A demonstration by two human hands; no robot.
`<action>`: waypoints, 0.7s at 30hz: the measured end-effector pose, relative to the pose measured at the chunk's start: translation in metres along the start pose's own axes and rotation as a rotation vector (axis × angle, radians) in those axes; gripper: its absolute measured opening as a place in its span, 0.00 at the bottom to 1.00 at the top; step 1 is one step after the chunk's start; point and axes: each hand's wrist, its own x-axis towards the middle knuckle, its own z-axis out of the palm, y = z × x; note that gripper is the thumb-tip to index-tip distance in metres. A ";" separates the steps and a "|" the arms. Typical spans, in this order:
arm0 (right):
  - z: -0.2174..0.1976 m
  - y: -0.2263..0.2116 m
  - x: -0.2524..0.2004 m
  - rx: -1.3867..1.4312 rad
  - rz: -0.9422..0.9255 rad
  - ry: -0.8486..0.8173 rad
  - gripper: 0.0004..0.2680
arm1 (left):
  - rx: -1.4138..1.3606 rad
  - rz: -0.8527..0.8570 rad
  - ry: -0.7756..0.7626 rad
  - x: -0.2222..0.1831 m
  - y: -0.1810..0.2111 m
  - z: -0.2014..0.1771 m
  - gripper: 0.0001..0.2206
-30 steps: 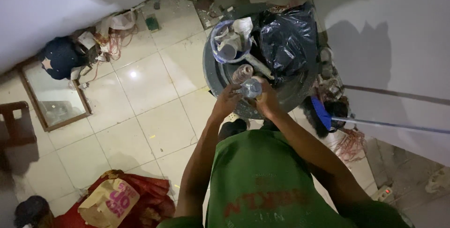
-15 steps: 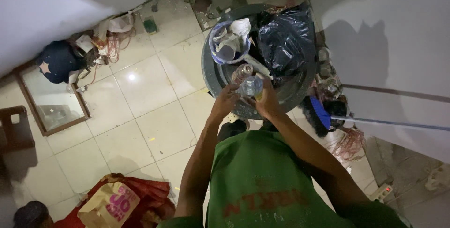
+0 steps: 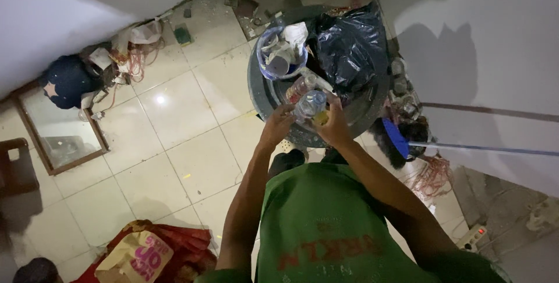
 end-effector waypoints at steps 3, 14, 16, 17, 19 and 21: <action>0.003 0.007 -0.004 0.014 -0.015 0.007 0.33 | -0.015 -0.008 0.000 -0.001 0.001 0.000 0.18; 0.004 0.015 -0.013 -0.072 0.057 -0.004 0.30 | -0.045 0.023 -0.018 -0.008 0.001 -0.006 0.19; 0.001 0.011 -0.015 -0.076 0.104 -0.007 0.29 | -0.067 0.046 -0.014 -0.008 -0.003 -0.006 0.18; 0.000 0.009 -0.018 -0.069 0.139 -0.011 0.29 | -0.093 0.066 -0.015 -0.010 -0.005 -0.007 0.18; 0.000 0.008 -0.020 -0.073 0.186 -0.007 0.30 | -0.051 0.030 -0.008 -0.009 -0.008 -0.008 0.16; -0.002 0.006 -0.025 -0.093 0.217 0.000 0.32 | 0.085 -0.093 0.012 -0.011 -0.015 -0.006 0.14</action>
